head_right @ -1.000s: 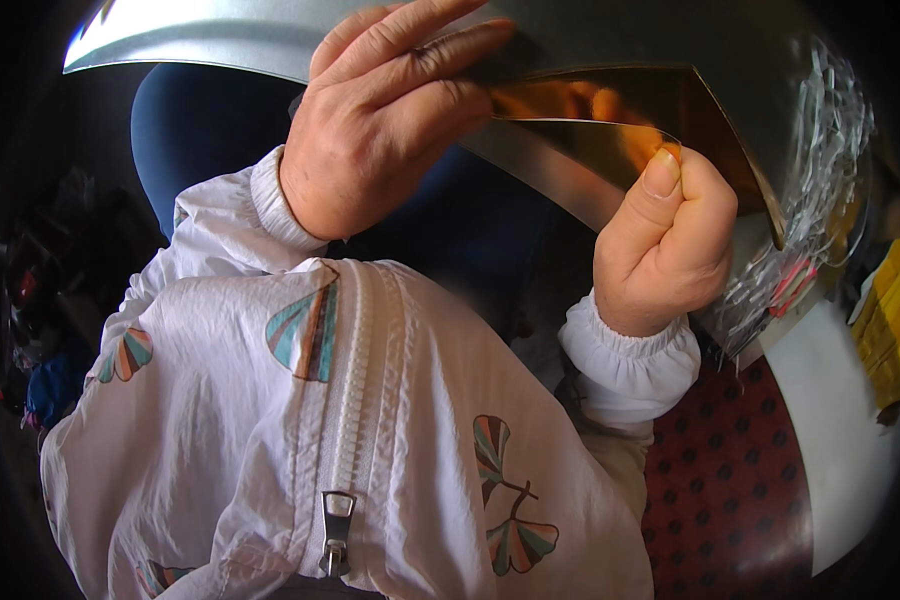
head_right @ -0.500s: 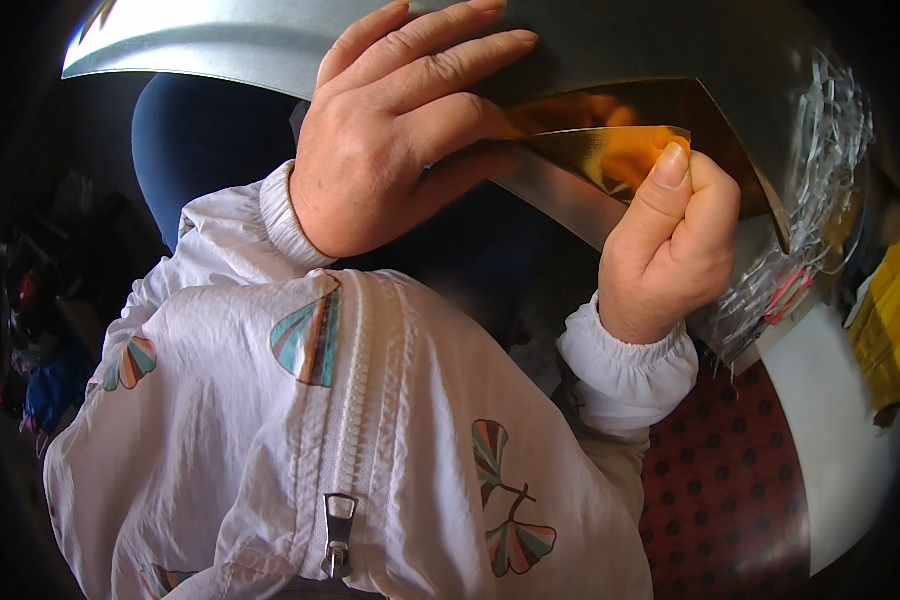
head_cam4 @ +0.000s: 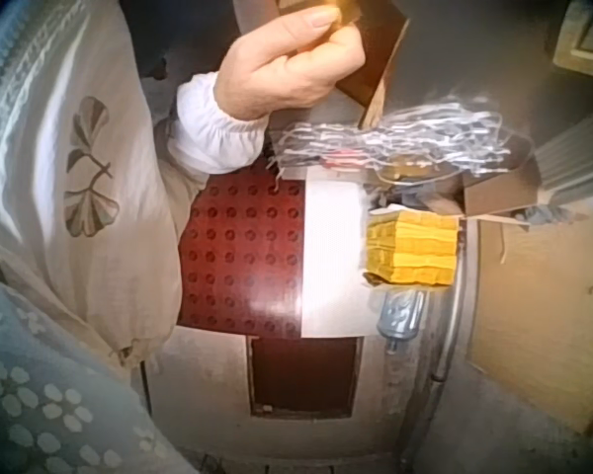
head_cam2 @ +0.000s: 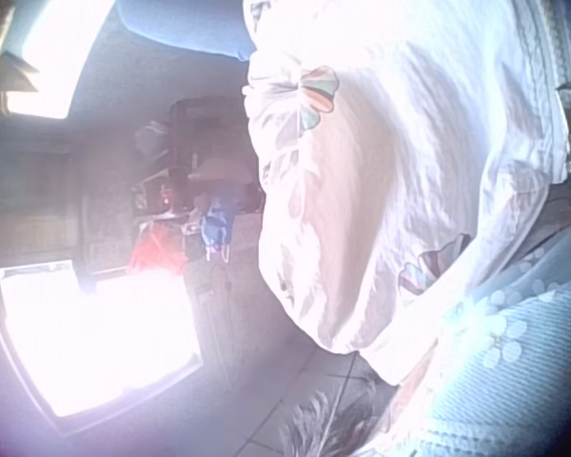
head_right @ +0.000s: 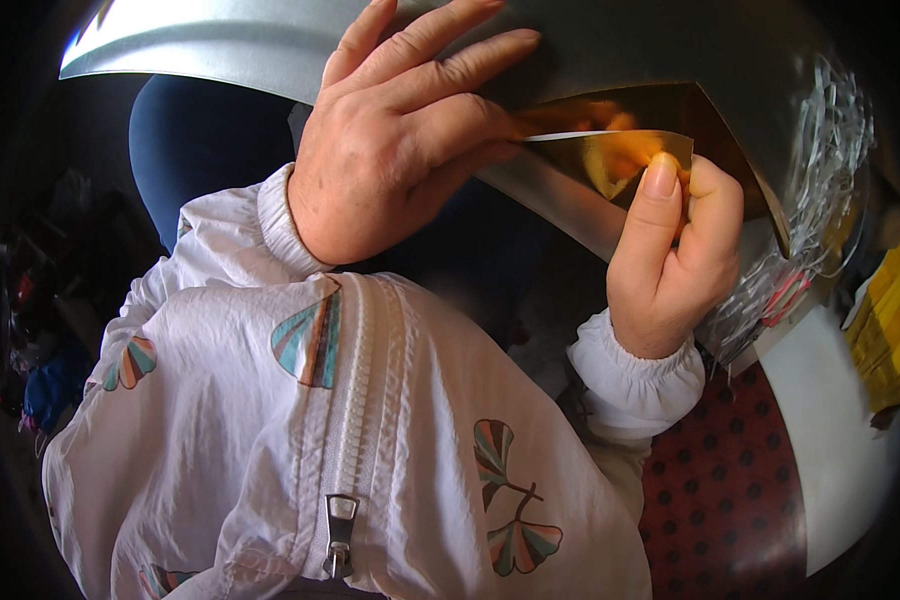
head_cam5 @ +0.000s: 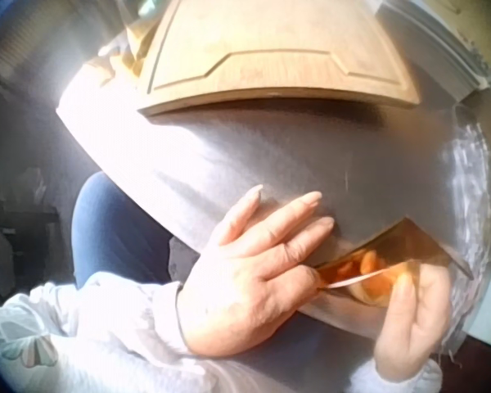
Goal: The person folds a gold-colored sheet of paper into a small triangular packet by hand, then places it on a growing pile of similar finished packets on the table. The person repeats this folding process with additional sheets, handling each one individually and stacking the completed units.
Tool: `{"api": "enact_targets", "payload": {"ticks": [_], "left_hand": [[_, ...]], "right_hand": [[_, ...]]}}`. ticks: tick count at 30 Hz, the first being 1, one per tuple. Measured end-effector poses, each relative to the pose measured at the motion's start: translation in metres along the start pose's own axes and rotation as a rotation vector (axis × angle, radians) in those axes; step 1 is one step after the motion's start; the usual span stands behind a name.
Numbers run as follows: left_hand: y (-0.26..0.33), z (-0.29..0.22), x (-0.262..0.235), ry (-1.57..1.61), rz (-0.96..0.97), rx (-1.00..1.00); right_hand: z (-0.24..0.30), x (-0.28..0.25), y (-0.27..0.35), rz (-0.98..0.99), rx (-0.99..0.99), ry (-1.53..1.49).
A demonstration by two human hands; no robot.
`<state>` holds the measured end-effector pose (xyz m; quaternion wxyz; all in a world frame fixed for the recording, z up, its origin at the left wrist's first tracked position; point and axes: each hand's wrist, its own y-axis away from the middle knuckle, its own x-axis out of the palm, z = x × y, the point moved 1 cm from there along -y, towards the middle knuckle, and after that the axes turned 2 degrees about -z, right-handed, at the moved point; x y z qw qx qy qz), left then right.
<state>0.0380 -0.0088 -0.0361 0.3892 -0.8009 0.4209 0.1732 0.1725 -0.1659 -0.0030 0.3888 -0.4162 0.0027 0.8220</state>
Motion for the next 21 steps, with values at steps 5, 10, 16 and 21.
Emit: {"api": "enact_targets", "payload": {"ticks": [5,10,16,21], "left_hand": [[0.002,-0.009,-0.003,-0.064,0.087,-0.109],[-0.003,-0.008,-0.007,0.022,-0.026,-0.144],[-0.011,-0.023,-0.018,-0.061,0.213,-0.316],[-0.009,-0.013,-0.006,0.032,0.107,-0.179]], "right_hand": [[0.000,0.002,-0.009,0.051,0.095,0.071],[0.000,0.008,-0.010,0.030,0.031,0.180],[-0.001,0.007,-0.013,0.079,0.072,0.143],[0.003,-0.001,-0.002,0.037,0.048,0.014]]}}
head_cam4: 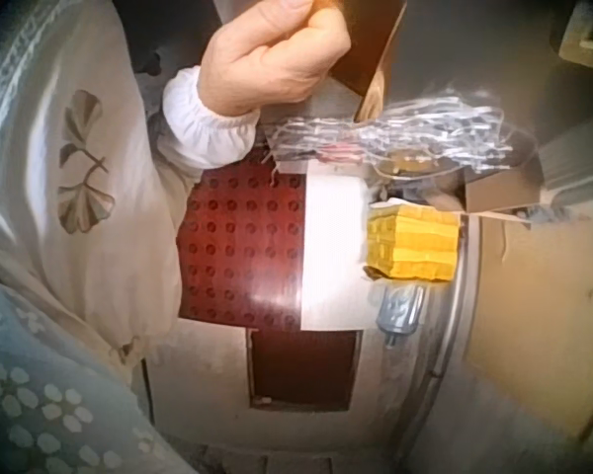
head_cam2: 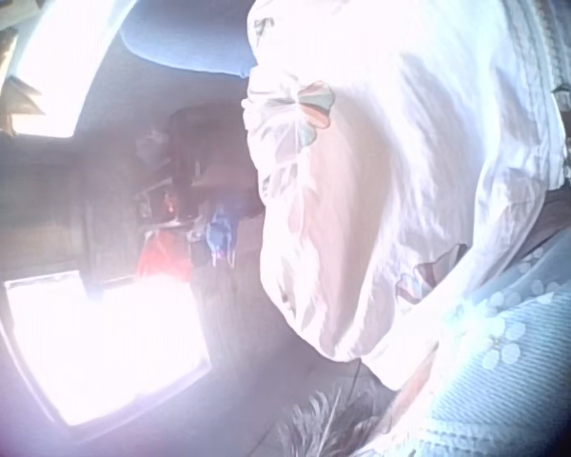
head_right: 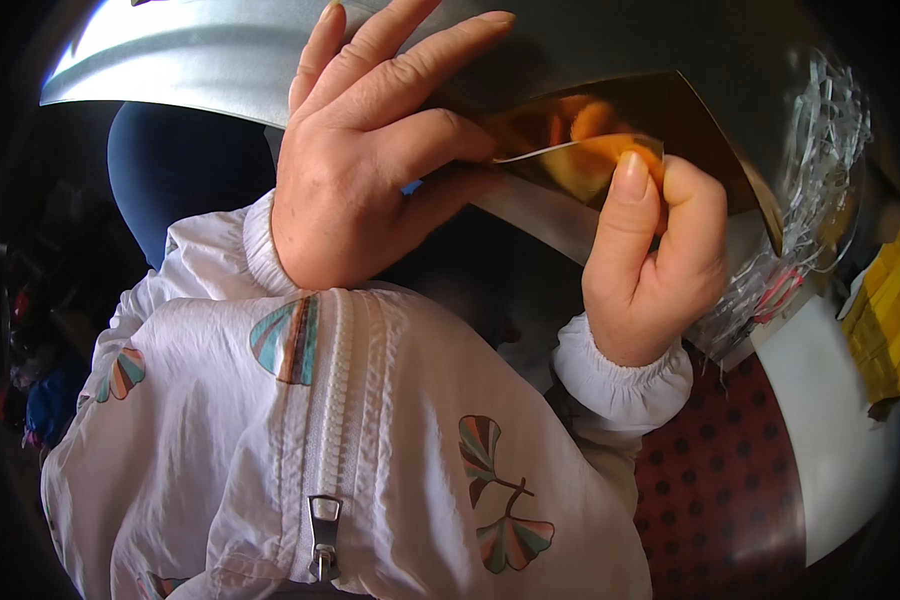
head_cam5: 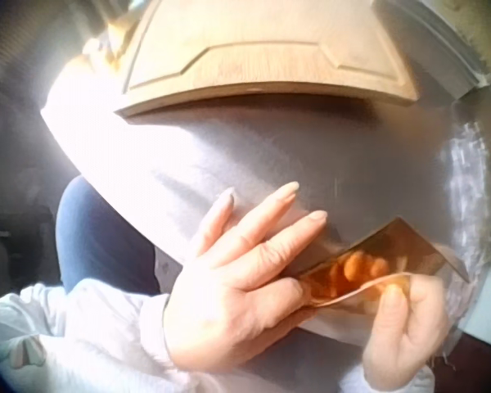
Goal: The person folds a gold-colored sheet of paper into a small triangular packet by hand, then places it on a growing pile of similar finished packets on the table. The person repeats this folding process with additional sheets, handling each one individually and stacking the completed units.
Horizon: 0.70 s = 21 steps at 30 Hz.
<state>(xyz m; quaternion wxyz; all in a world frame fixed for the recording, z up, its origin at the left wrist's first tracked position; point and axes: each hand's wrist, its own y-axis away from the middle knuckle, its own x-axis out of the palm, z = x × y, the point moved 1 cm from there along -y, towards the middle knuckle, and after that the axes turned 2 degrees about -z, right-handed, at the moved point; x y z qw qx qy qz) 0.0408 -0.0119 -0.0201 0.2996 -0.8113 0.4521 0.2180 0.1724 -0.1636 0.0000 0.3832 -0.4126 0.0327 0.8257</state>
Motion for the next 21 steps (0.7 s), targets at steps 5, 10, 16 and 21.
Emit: {"api": "enact_targets", "payload": {"ticks": [5,10,16,21], "left_hand": [[0.004,0.007,0.003,-0.005,-0.026,0.109],[0.004,0.009,0.002,-0.027,0.025,0.159],[0.003,0.011,0.001,-0.038,0.000,0.261],[0.003,0.013,0.002,0.008,0.047,0.220]], "right_hand": [[-0.005,-0.006,0.016,0.107,-0.106,-0.247],[-0.005,-0.015,0.017,0.240,-0.321,-0.181],[0.004,-0.015,0.009,0.247,-0.409,-0.063],[0.003,-0.010,0.007,0.206,-0.398,-0.058]]}}
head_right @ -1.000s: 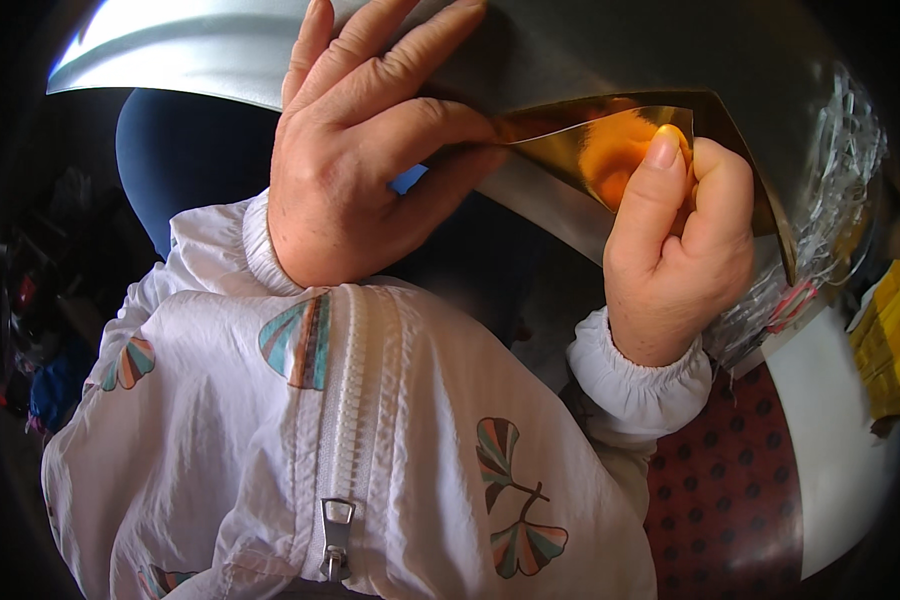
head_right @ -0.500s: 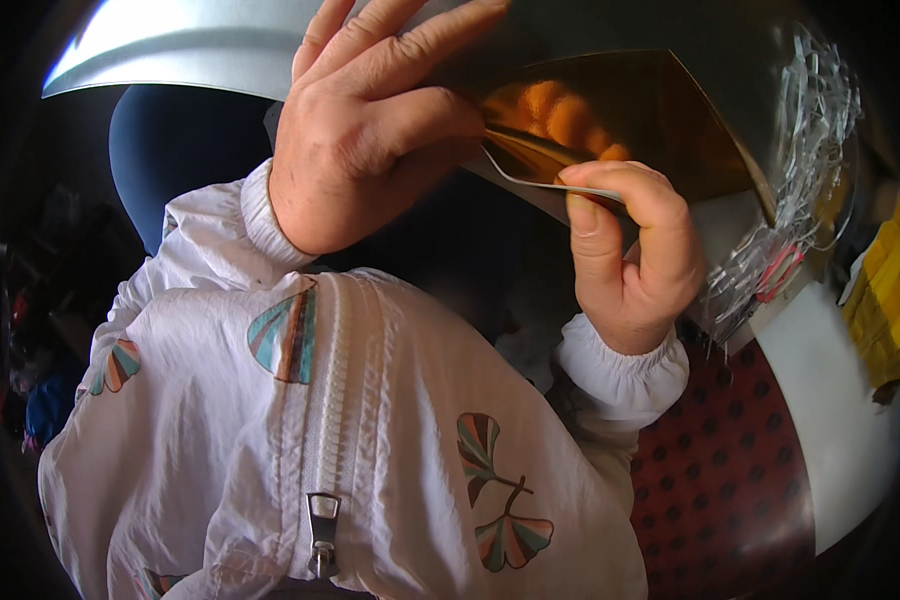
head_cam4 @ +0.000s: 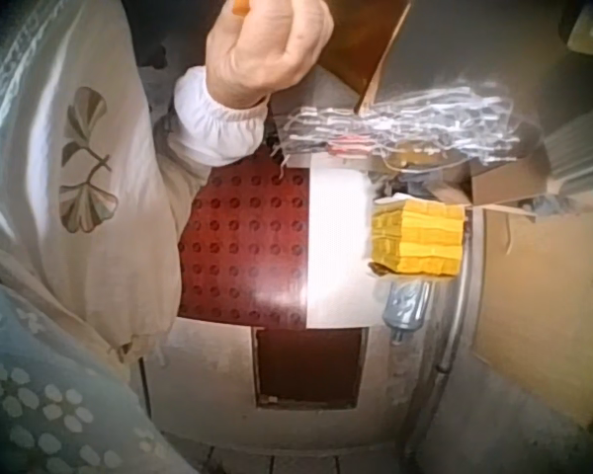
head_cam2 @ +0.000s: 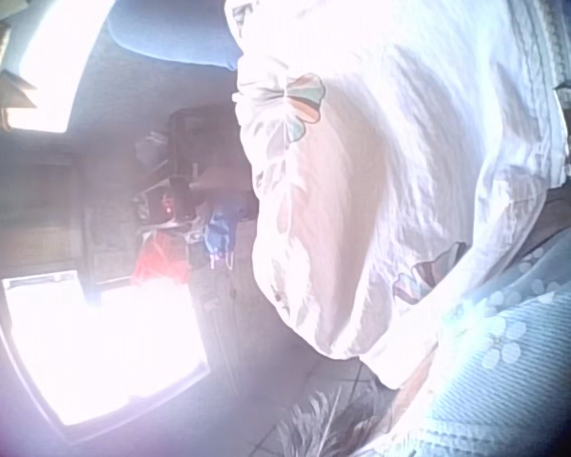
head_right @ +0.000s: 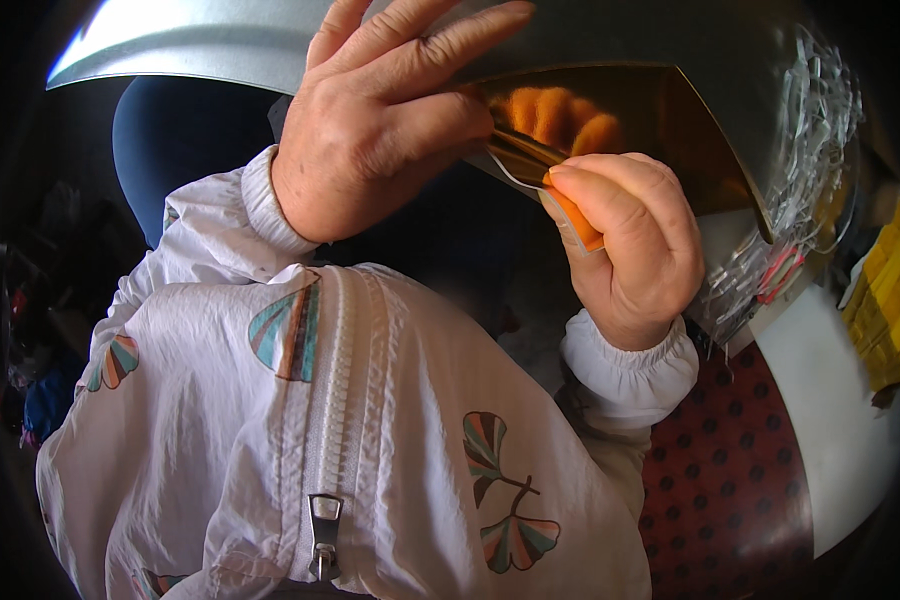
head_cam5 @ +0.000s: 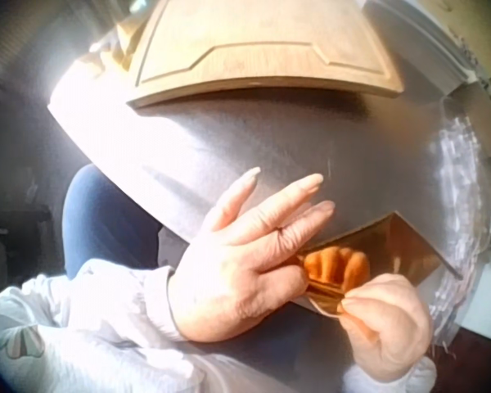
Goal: The person folds a gold-colored sheet of paper into a small triangular packet by hand, then places it on a growing pile of similar finished packets on the table. The person repeats this folding process with additional sheets, handling each one individually and stacking the completed units.
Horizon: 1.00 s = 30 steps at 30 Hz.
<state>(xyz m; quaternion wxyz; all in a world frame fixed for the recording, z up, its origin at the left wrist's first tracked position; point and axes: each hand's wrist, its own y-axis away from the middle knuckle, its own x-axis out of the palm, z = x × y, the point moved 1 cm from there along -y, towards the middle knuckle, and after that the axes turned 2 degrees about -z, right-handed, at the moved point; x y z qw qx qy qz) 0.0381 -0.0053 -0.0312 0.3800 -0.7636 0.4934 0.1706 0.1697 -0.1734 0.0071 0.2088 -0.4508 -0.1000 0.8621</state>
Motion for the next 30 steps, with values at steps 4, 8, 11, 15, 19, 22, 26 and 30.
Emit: {"api": "enact_targets", "payload": {"ticks": [4,8,11,15,19,22,26,30], "left_hand": [[0.001,0.001,0.001,-0.021,-0.043,0.022],[0.002,0.003,0.002,0.033,-0.047,-0.044],[0.002,0.001,0.000,0.071,-0.104,-0.083],[0.005,-0.002,-0.011,0.026,-0.020,-0.223],[0.003,0.000,-0.013,-0.021,-0.089,-0.141],[0.003,0.000,-0.013,-0.038,-0.090,-0.142],[0.005,0.001,-0.010,-0.048,-0.121,-0.119],[0.006,0.009,-0.005,-0.111,-0.156,-0.051]], "right_hand": [[0.002,0.001,0.000,-0.017,0.089,0.061],[-0.001,0.004,-0.005,-0.074,0.170,0.048],[-0.006,0.004,-0.008,-0.093,0.306,0.033],[-0.010,0.000,-0.015,-0.051,0.545,-0.082],[-0.013,0.001,-0.025,-0.006,0.599,-0.094],[-0.013,0.002,-0.029,0.004,0.680,-0.114],[-0.012,0.003,-0.033,0.029,0.694,-0.121],[-0.013,0.002,-0.037,0.041,0.734,-0.140]]}}
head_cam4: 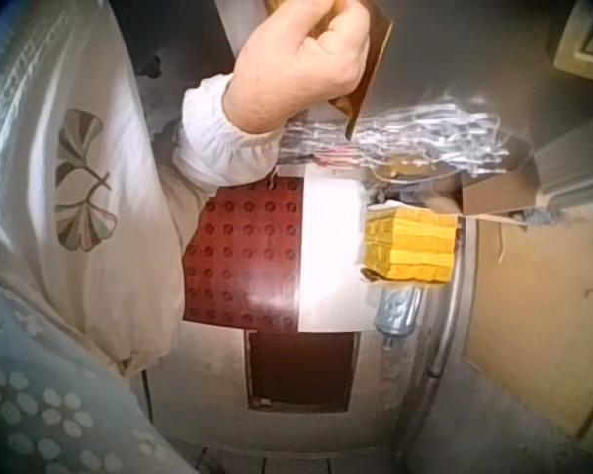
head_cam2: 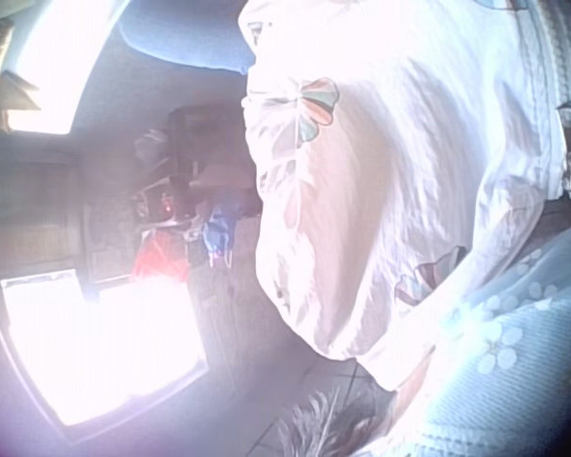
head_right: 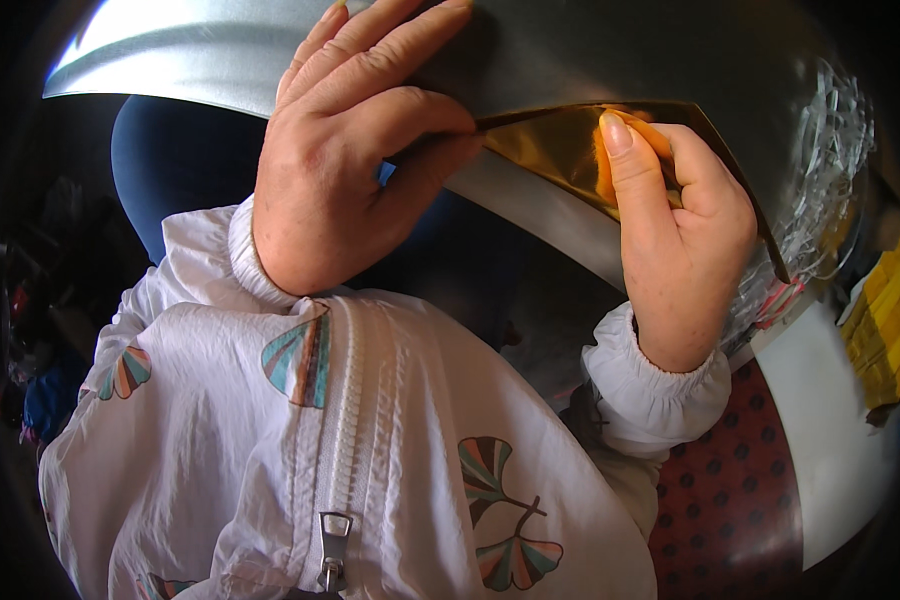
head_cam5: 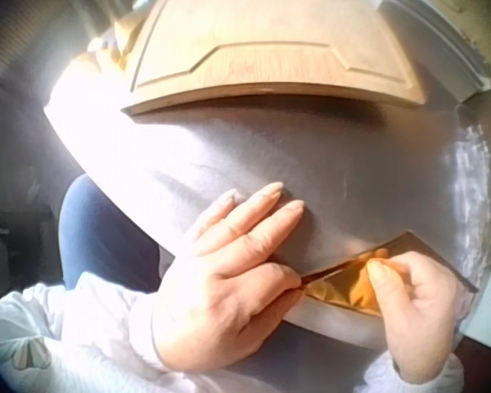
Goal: The person folds a gold-colored sheet of paper into a small triangular packet by hand, then places it on a growing pile of similar finished packets on the table. The person repeats this folding process with additional sheets, handling each one individually and stacking the completed units.
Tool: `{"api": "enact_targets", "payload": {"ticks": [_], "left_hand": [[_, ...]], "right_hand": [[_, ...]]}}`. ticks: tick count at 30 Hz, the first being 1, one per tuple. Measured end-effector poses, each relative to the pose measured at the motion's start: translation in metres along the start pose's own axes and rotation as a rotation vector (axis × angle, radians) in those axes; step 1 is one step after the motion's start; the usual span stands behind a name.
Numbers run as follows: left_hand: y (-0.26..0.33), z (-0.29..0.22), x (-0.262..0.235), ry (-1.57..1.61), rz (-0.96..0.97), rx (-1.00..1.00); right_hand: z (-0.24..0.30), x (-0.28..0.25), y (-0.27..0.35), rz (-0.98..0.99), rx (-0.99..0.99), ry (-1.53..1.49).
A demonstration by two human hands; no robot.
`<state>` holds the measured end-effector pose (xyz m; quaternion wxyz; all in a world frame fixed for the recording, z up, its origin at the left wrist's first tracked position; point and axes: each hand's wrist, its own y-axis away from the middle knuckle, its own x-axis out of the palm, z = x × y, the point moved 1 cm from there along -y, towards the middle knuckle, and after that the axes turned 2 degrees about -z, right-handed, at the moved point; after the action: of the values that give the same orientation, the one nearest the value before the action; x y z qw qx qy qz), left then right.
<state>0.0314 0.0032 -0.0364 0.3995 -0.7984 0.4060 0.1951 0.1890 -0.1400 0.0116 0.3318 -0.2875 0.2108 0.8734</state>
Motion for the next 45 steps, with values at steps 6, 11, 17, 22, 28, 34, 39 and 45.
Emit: {"api": "enact_targets", "payload": {"ticks": [6,11,17,22,28,34,39,45], "left_hand": [[0.005,0.002,0.001,0.068,-0.094,-0.042],[0.006,0.004,0.000,-0.075,0.014,0.019],[0.003,0.000,0.002,0.096,-0.088,-0.118],[-0.002,-0.004,-0.004,0.083,-0.088,-0.127],[0.000,-0.002,-0.008,0.081,-0.065,-0.110],[0.012,-0.009,-0.020,-0.136,0.027,0.043],[0.017,-0.027,0.004,-0.141,0.281,0.192],[0.018,-0.029,0.012,-0.289,0.485,0.172]], "right_hand": [[0.000,0.002,-0.001,0.015,0.001,0.080],[-0.002,0.006,0.002,-0.052,-0.040,0.051],[-0.003,0.009,0.003,-0.086,-0.064,0.065],[-0.002,0.011,0.002,-0.098,-0.074,0.073],[0.000,0.009,0.002,-0.089,-0.087,0.157],[0.000,0.010,0.000,-0.102,-0.152,0.188],[0.000,0.009,-0.001,-0.102,-0.157,0.153],[0.001,0.006,-0.001,-0.077,-0.088,0.143]]}}
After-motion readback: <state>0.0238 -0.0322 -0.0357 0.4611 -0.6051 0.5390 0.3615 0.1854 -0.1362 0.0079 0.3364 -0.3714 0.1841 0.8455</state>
